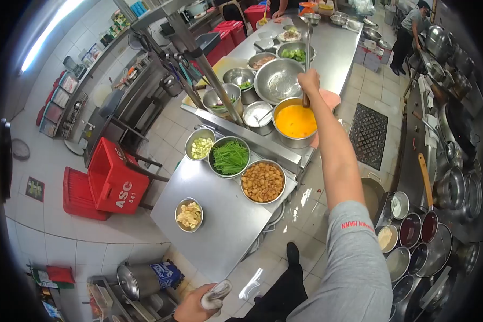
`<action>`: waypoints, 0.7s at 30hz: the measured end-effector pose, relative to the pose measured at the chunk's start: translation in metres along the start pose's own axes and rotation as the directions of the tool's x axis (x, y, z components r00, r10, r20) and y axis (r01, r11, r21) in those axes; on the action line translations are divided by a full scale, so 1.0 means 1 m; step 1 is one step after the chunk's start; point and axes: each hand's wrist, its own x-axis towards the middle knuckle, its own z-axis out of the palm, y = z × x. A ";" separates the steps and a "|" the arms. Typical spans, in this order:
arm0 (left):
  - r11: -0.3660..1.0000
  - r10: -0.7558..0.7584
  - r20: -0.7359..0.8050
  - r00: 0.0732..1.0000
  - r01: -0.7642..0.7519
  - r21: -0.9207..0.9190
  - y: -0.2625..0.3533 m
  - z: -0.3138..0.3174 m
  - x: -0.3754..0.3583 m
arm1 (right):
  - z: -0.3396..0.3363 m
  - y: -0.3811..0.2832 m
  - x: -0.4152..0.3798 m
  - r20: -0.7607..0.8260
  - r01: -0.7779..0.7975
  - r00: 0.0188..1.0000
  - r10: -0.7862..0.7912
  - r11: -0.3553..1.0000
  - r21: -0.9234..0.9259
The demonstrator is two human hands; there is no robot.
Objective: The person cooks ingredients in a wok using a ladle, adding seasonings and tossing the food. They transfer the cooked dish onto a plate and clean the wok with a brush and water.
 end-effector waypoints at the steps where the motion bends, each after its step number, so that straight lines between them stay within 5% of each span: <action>1: 1.000 -0.005 -0.041 0.999 0.006 0.020 0.001 -0.004 -0.004 | -0.010 -0.003 -0.004 0.080 -0.168 0.984 0.158 0.976 0.141; 2: 0.999 -0.004 -0.079 0.997 0.007 0.042 0.014 -0.011 -0.005 | -0.012 0.004 -0.002 0.244 -0.328 0.941 0.233 0.799 0.504; 3: 0.980 0.083 -0.232 0.969 -0.038 0.194 0.031 -0.011 -0.009 | -0.014 0.012 -0.003 0.418 -0.470 0.882 0.218 0.474 0.745; 5: 0.979 0.008 -0.119 0.993 0.016 0.202 0.034 -0.025 -0.010 | -0.028 0.010 -0.033 0.565 -0.565 0.804 0.183 -0.057 0.823; 7: 0.982 0.033 -0.020 0.999 -0.029 0.185 0.041 -0.042 -0.009 | -0.051 0.004 -0.087 0.684 -0.671 0.726 0.073 -0.144 0.728; 9: 0.860 0.419 -0.011 0.908 -0.393 0.326 0.066 -0.060 -0.002 | -0.082 -0.007 -0.164 0.670 -0.641 0.743 -0.006 -0.293 0.709; 11: 0.646 0.629 0.131 0.766 -0.610 0.459 0.125 -0.076 -0.006 | -0.124 0.004 -0.242 0.655 -0.711 0.698 -0.289 -0.165 0.684; 13: 0.347 0.758 0.320 0.569 -0.766 0.541 0.192 -0.075 -0.035 | -0.172 0.006 -0.322 0.672 -0.679 0.730 -0.127 -0.253 0.689; 14: 0.210 0.785 0.406 0.468 -0.817 0.537 0.211 -0.071 -0.055 | -0.220 -0.045 -0.384 0.717 -0.721 0.687 0.120 -0.008 0.693; 16: -0.009 0.794 0.539 0.282 -0.881 0.473 0.226 -0.055 -0.107 | -0.276 -0.029 -0.471 0.679 -0.692 0.677 -0.282 -0.557 0.459; 18: -0.126 0.764 0.624 0.165 -0.910 0.395 0.227 -0.042 -0.155 | -0.346 -0.051 -0.564 0.609 -0.618 0.767 -0.200 -0.483 0.620; 19: -0.162 0.744 0.656 0.126 -0.918 0.361 0.223 -0.035 -0.179 | -0.367 -0.024 -0.602 0.484 -0.469 0.848 -0.217 -0.734 0.491; 20: -0.186 0.731 0.675 0.096 -0.924 0.333 0.219 -0.029 -0.201 | -0.410 -0.052 -0.644 0.472 -0.421 0.881 -0.039 -0.523 0.741; 21: -0.203 0.718 0.692 0.072 -0.930 0.307 0.216 -0.024 -0.222 | -0.442 -0.057 -0.681 0.405 -0.340 0.913 0.054 -0.449 0.826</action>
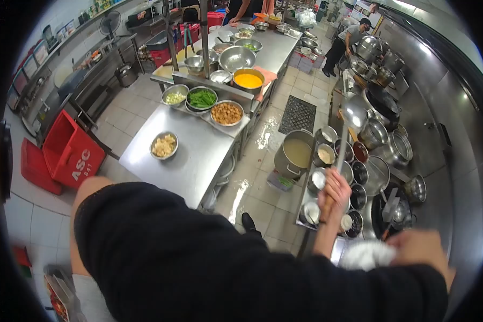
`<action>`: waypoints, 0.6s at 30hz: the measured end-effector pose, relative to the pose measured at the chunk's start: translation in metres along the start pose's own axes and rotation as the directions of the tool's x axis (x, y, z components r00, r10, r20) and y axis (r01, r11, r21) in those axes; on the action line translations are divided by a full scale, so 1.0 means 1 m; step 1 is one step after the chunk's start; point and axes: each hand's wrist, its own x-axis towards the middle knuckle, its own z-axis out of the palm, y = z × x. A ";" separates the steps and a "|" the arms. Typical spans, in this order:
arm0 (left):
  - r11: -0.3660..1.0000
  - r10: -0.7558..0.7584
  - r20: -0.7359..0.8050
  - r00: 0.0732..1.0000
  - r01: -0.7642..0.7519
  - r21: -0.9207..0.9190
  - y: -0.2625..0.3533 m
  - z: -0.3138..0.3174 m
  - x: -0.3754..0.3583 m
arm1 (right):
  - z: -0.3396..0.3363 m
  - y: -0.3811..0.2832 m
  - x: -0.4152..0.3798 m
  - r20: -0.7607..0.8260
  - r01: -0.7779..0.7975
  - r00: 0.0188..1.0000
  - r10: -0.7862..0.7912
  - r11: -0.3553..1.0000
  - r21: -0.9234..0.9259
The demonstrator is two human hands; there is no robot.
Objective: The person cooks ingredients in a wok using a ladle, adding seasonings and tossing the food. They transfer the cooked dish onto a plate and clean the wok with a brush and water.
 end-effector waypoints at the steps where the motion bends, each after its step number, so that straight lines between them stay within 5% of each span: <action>1: 0.999 0.028 0.009 1.000 -0.028 -0.018 0.019 0.000 0.000 | 0.008 -0.011 -0.046 -0.049 0.103 0.993 -0.108 0.990 -0.092; 5: 0.980 0.175 0.080 0.981 -0.165 -0.110 0.091 0.015 0.021 | 0.010 -0.054 -0.204 -0.104 0.340 0.924 -0.369 0.914 -0.224; 6: 0.968 0.227 0.102 0.969 -0.213 -0.132 0.109 0.020 0.030 | 0.005 -0.093 -0.244 0.085 -0.033 0.992 0.090 0.856 -0.516; 7: 0.952 0.281 0.120 0.952 -0.261 -0.159 0.129 0.024 0.038 | -0.001 -0.100 -0.279 -0.001 0.149 0.985 -0.174 0.847 -0.511; 9: 0.910 0.388 0.167 0.906 -0.348 -0.225 0.169 0.041 0.054 | -0.018 -0.099 -0.354 -0.213 0.472 0.738 -0.640 0.716 -0.515; 11: 0.858 0.487 0.219 0.846 -0.416 -0.301 0.208 0.056 0.072 | -0.015 -0.093 -0.407 -0.232 0.424 0.433 -0.871 0.424 -0.800; 15: 0.691 0.704 0.251 0.664 -0.558 -0.460 0.303 0.088 0.114 | -0.017 -0.117 -0.507 -0.270 0.374 0.023 -0.963 0.258 -0.891; 18: 0.560 0.816 0.236 0.528 -0.616 -0.555 0.386 0.108 0.144 | -0.023 -0.159 -0.594 -0.158 -0.085 -0.203 -0.966 0.178 -0.980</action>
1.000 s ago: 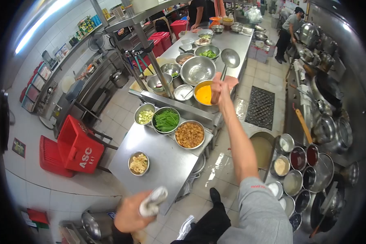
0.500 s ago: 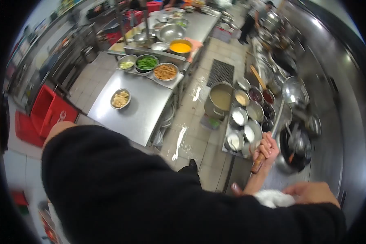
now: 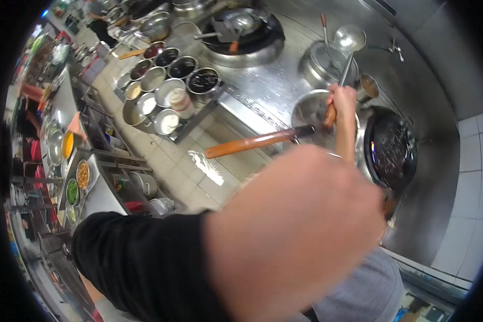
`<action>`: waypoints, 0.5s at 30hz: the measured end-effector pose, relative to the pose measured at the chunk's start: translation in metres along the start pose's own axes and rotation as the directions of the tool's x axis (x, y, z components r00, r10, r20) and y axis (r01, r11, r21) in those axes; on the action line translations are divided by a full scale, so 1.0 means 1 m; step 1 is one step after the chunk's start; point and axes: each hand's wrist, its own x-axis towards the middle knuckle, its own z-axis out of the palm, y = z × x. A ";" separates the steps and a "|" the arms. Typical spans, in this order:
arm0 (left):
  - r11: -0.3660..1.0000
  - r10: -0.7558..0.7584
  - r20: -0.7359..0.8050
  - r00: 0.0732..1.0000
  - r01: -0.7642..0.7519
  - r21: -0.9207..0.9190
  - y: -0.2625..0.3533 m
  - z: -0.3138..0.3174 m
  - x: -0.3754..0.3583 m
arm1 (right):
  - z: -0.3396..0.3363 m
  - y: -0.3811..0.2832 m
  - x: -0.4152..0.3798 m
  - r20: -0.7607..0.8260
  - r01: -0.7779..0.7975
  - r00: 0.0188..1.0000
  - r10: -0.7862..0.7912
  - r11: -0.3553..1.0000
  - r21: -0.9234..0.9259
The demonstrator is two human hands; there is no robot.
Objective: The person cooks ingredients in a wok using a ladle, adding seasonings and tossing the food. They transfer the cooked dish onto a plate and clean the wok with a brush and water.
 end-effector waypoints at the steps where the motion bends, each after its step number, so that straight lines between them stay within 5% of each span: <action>1: 0.996 0.090 0.036 0.995 -0.090 0.001 0.005 0.007 0.039 | -0.022 0.003 0.018 -0.035 0.063 0.997 -0.069 0.986 -0.151; 3: 0.998 0.059 0.027 0.998 -0.059 0.001 0.001 0.013 0.065 | -0.062 0.021 0.071 -0.080 0.070 0.992 -0.099 0.947 -0.313; 5: 1.000 -0.021 0.004 1.000 0.021 0.004 0.001 0.018 0.094 | -0.104 0.041 0.136 -0.015 0.135 0.982 -0.186 0.762 -0.633; 7: 0.990 -0.143 -0.025 0.989 0.143 0.005 0.002 0.024 0.127 | -0.127 0.057 0.193 -0.001 0.059 0.994 -0.105 0.560 -0.826; 9: 0.960 -0.278 -0.057 0.959 0.280 0.032 0.006 0.029 0.158 | -0.146 0.100 0.250 0.129 0.252 0.939 -0.320 0.381 -0.890; 10: 0.939 -0.337 -0.073 0.939 0.341 0.053 0.013 0.032 0.172 | -0.159 0.123 0.285 0.101 0.192 0.962 -0.253 0.368 -0.910; 11: 0.912 -0.398 -0.079 0.914 0.404 0.071 0.016 0.035 0.185 | -0.152 0.093 0.256 0.150 0.063 0.981 0.120 0.537 -0.841; 13: 0.850 -0.503 -0.119 0.856 0.515 0.111 0.022 0.042 0.209 | -0.186 0.154 0.298 0.365 -0.149 0.889 0.276 0.929 -0.339; 14: 0.818 -0.545 -0.142 0.827 0.561 0.128 0.025 0.044 0.219 | -0.188 0.168 0.308 0.454 -0.592 0.754 0.475 0.790 0.157; 15: 0.786 -0.582 -0.168 0.796 0.603 0.138 0.029 0.045 0.227 | -0.180 0.143 0.261 0.479 -0.533 0.812 0.334 0.758 0.376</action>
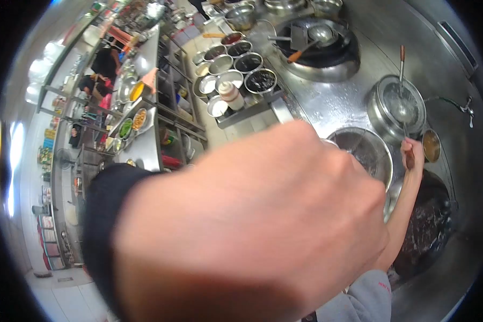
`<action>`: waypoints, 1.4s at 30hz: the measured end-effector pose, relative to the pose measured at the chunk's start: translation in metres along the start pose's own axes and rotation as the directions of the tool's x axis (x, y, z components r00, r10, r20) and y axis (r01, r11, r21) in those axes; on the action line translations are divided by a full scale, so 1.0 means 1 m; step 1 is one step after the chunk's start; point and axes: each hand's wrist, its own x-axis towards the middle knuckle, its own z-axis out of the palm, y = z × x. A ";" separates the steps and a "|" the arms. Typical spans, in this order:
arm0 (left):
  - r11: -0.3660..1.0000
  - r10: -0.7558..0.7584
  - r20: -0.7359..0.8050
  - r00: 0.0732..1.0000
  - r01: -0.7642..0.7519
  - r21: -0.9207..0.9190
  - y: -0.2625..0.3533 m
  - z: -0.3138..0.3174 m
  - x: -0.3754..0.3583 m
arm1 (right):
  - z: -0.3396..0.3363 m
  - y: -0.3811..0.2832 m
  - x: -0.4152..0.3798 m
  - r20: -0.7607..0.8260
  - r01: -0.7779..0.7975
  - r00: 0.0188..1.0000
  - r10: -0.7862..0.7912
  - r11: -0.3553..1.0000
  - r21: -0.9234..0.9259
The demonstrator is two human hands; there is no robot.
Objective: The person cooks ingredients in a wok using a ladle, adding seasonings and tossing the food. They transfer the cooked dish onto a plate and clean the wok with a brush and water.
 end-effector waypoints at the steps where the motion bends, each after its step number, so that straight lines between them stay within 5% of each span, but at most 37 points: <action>1: 0.999 -0.034 -0.022 0.999 0.035 0.012 0.007 -0.002 0.003 | -0.004 0.004 -0.007 0.038 -0.057 0.998 0.052 0.987 0.152; 3: 0.998 -0.052 -0.045 0.998 0.053 0.018 0.020 -0.008 0.006 | -0.017 0.012 -0.015 0.126 -0.182 0.982 0.142 0.889 0.421; 5: 0.981 0.168 0.222 0.961 -0.141 -0.131 0.031 -0.043 0.008 | 0.038 0.015 -0.099 0.142 -0.104 0.989 0.035 0.850 0.516; 8: 0.935 0.337 0.261 0.904 -0.290 -0.203 0.035 -0.051 -0.001 | 0.022 0.021 -0.137 0.159 -0.114 0.987 0.003 0.707 0.698; 18: 0.716 0.667 0.154 0.729 -0.572 -0.400 0.010 -0.034 -0.062 | -0.024 0.066 -0.365 -0.008 0.101 0.990 -0.140 0.672 0.734; 26: 0.178 0.972 0.004 0.235 -0.723 -0.668 0.014 -0.010 -0.113 | 0.000 0.089 -0.489 -0.467 0.437 0.827 -0.313 0.880 0.186; 28: 0.064 0.990 -0.042 0.137 -0.686 -0.725 0.018 -0.005 -0.121 | -0.052 0.089 -0.492 -0.546 0.322 0.828 -0.129 0.906 0.274; 30: -0.020 0.993 -0.092 0.080 -0.638 -0.770 0.022 -0.003 -0.125 | -0.042 0.089 -0.499 -0.801 0.223 0.572 -0.175 0.973 -0.054; 31: -0.037 0.996 -0.082 0.040 -0.641 -0.766 0.026 -0.006 -0.124 | -0.040 0.091 -0.504 -0.816 0.121 0.523 -0.245 0.969 -0.213; 34: 0.009 1.000 -0.007 0.019 -0.689 -0.725 0.034 -0.009 -0.121 | -0.026 0.104 -0.514 -0.771 -0.237 0.448 -0.454 0.771 -0.591; 37: 0.114 0.993 0.081 0.081 -0.724 -0.680 0.031 -0.013 -0.106 | -0.028 0.113 -0.497 -0.564 -0.500 0.458 -0.688 0.325 -0.803; 39: 0.195 0.981 0.145 0.132 -0.751 -0.630 0.032 -0.017 -0.091 | 0.023 0.100 -0.476 -0.556 -0.411 0.525 -0.645 0.380 -0.829; 42: 0.338 0.940 0.235 0.247 -0.758 -0.558 0.034 -0.020 -0.067 | 0.025 0.098 -0.419 -0.361 -0.223 0.572 -0.736 0.284 -0.933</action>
